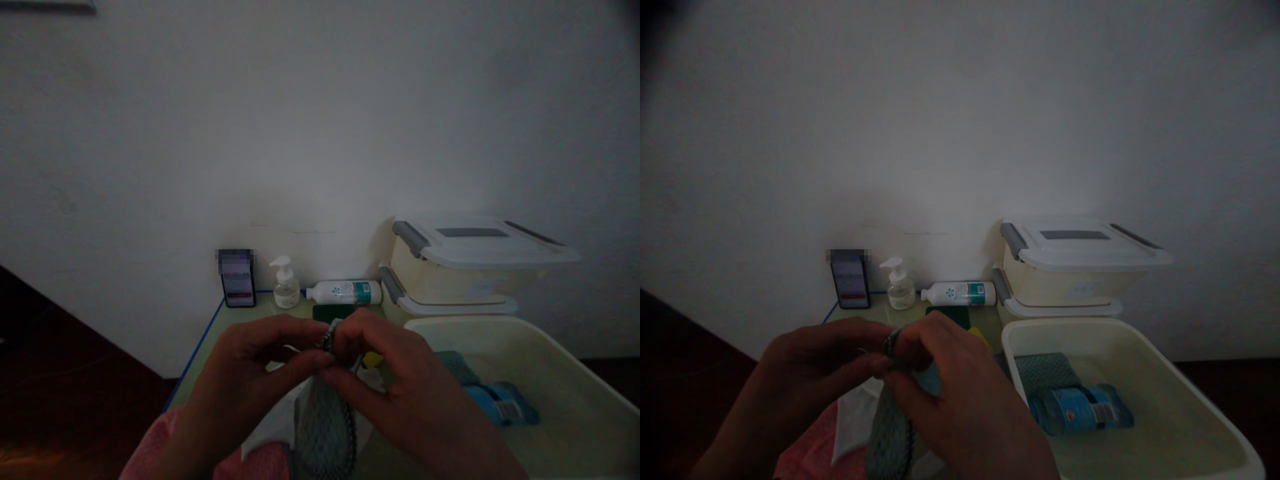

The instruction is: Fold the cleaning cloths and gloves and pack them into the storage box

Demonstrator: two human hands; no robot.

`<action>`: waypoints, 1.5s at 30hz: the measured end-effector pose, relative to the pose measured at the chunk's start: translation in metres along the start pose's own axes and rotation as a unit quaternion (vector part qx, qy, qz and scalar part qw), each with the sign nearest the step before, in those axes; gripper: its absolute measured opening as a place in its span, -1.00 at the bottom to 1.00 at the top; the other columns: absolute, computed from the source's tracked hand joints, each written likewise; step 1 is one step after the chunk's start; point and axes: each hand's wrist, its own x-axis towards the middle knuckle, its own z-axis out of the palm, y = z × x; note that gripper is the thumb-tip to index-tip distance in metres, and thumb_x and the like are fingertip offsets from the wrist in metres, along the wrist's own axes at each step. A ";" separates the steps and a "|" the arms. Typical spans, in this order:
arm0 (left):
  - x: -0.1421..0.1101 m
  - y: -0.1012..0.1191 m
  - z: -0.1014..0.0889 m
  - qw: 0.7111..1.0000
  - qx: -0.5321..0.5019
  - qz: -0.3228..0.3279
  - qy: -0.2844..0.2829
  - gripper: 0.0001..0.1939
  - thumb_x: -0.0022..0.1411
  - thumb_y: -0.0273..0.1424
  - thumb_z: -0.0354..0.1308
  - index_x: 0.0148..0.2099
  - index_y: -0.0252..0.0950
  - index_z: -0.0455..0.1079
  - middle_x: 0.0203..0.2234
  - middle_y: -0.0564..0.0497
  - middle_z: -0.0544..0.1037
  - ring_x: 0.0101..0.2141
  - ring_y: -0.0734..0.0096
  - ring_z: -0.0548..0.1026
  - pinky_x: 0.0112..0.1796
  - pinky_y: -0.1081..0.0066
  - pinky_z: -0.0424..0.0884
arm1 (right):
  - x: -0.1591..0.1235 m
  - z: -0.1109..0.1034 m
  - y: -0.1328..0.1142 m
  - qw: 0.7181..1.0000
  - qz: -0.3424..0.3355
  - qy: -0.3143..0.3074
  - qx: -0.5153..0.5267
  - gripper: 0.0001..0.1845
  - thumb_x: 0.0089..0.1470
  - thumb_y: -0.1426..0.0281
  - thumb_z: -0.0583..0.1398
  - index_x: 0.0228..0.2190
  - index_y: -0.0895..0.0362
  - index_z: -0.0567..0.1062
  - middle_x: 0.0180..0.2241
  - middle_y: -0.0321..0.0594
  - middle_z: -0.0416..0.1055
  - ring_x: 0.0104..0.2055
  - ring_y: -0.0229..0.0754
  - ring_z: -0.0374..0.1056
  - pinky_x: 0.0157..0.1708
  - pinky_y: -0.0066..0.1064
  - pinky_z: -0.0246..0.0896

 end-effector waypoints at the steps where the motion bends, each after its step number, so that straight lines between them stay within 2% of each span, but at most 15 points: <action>1: -0.001 0.001 0.000 1.000 -0.004 0.004 -0.002 -0.84 -0.04 -0.54 0.33 -0.35 -0.20 0.59 -0.49 0.10 0.66 -0.46 0.45 0.61 -0.42 0.63 0.52 | 0.000 -0.001 0.000 1.000 -0.001 0.004 0.004 -0.90 0.04 0.45 0.23 -0.41 0.05 0.37 -0.40 -0.41 0.37 -0.34 -0.30 0.30 -0.33 -0.43 0.14; 6: -0.001 0.002 -0.005 0.998 -0.008 0.047 -0.036 -0.80 0.00 -0.59 0.30 -0.37 -0.16 0.60 -0.48 0.12 0.66 -0.46 0.50 0.59 -0.45 0.71 0.46 | 0.002 -0.007 -0.001 0.999 0.009 -0.002 0.052 -0.89 0.01 0.37 0.28 -0.46 0.03 0.42 -0.46 -0.49 0.39 -0.37 -0.36 0.32 -0.34 -0.49 0.14; 11: -0.002 -0.003 -0.010 0.994 -0.029 0.059 -0.088 -0.67 0.04 -0.63 0.26 -0.24 -0.06 0.58 -0.42 0.16 0.65 -0.40 0.54 0.58 -0.39 0.71 0.45 | 0.000 -0.009 -0.002 0.998 0.017 -0.021 0.061 -0.91 0.00 0.33 0.30 -0.44 -0.04 0.46 -0.46 -0.57 0.42 -0.37 -0.39 0.33 -0.34 -0.50 0.11; 14: -0.004 -0.004 -0.008 0.994 -0.046 0.050 -0.080 -0.65 0.05 -0.63 0.23 -0.22 -0.04 0.55 -0.41 0.18 0.63 -0.41 0.56 0.57 -0.37 0.68 0.46 | -0.002 -0.009 -0.002 0.998 0.019 -0.028 0.059 -0.94 0.04 0.32 0.26 -0.42 -0.04 0.45 -0.43 -0.56 0.42 -0.34 -0.37 0.33 -0.32 -0.49 0.11; 20: -0.006 -0.005 -0.001 0.998 0.020 0.058 -0.029 -0.83 0.07 -0.58 0.14 -0.32 -0.21 0.43 -0.47 0.13 0.54 -0.42 0.52 0.52 -0.40 0.61 0.43 | -0.004 -0.008 -0.001 0.998 -0.009 -0.038 0.041 -0.92 0.12 0.35 0.19 -0.41 0.00 0.36 -0.40 -0.47 0.36 -0.31 -0.32 0.29 -0.30 -0.44 0.10; 24: -0.004 -0.007 -0.003 0.988 0.134 0.081 0.006 -0.88 0.12 -0.53 0.03 -0.36 -0.24 0.36 -0.50 0.09 0.48 -0.43 0.45 0.46 -0.44 0.53 0.38 | -0.005 -0.005 -0.001 1.000 0.008 -0.007 0.020 -0.95 0.20 0.39 0.06 -0.33 0.02 0.31 -0.34 -0.37 0.38 -0.32 -0.27 0.31 -0.33 -0.40 0.13; 29: -0.001 -0.008 -0.002 0.959 0.259 0.115 0.022 -0.87 0.11 -0.55 -0.04 -0.39 -0.24 0.27 -0.55 0.12 0.40 -0.49 0.46 0.40 -0.42 0.48 0.34 | -0.001 0.001 0.002 0.999 0.021 0.021 -0.016 -0.90 0.23 0.35 0.01 -0.32 0.02 0.29 -0.46 -0.39 0.35 -0.47 -0.29 0.27 -0.50 -0.42 0.06; 33: 0.000 -0.013 -0.006 0.946 0.311 0.088 -0.009 -0.89 0.11 -0.53 -0.04 -0.35 -0.23 0.27 -0.48 0.10 0.44 -0.45 0.43 0.42 -0.44 0.49 0.33 | 0.001 0.003 0.003 0.997 -0.013 0.070 -0.004 -0.91 0.25 0.37 -0.01 -0.29 -0.01 0.28 -0.44 -0.42 0.33 -0.45 -0.34 0.26 -0.47 -0.49 0.12; 38: 0.005 -0.021 -0.025 0.945 0.323 0.025 -0.041 -0.89 0.17 -0.46 -0.04 -0.30 -0.23 0.31 -0.46 0.08 0.50 -0.43 0.40 0.46 -0.48 0.51 0.32 | 0.001 -0.002 0.004 0.993 -0.035 0.117 0.003 -0.89 0.22 0.33 0.06 -0.18 -0.09 0.30 -0.35 -0.44 0.39 -0.35 -0.36 0.33 -0.37 -0.53 0.20; 41: 0.006 -0.021 -0.036 0.959 0.281 0.031 0.013 -0.88 0.21 -0.38 0.00 -0.23 -0.21 0.34 -0.44 0.09 0.53 -0.45 0.43 0.46 -0.46 0.53 0.35 | -0.001 -0.009 0.005 0.995 -0.024 0.097 -0.025 -0.79 0.09 0.27 0.21 -0.19 -0.10 0.35 -0.34 -0.43 0.43 -0.34 -0.31 0.37 -0.39 -0.50 0.25; 43: 0.005 -0.019 -0.041 0.965 0.247 0.037 0.083 -0.86 0.18 -0.31 0.09 -0.21 -0.20 0.37 -0.41 0.09 0.55 -0.42 0.43 0.48 -0.44 0.54 0.35 | -0.005 -0.015 0.007 0.996 -0.017 0.064 -0.061 -0.73 0.01 0.29 0.27 -0.20 -0.09 0.40 -0.35 -0.41 0.45 -0.37 -0.28 0.38 -0.41 -0.48 0.26; 45: 0.003 -0.017 -0.045 0.963 0.215 0.035 0.156 -0.86 0.10 -0.28 0.18 -0.29 -0.20 0.40 -0.47 0.13 0.54 -0.44 0.46 0.46 -0.45 0.57 0.33 | -0.009 -0.021 0.010 0.995 -0.008 0.028 -0.098 -0.72 -0.01 0.33 0.28 -0.20 -0.09 0.43 -0.34 -0.40 0.47 -0.36 -0.26 0.39 -0.40 -0.46 0.26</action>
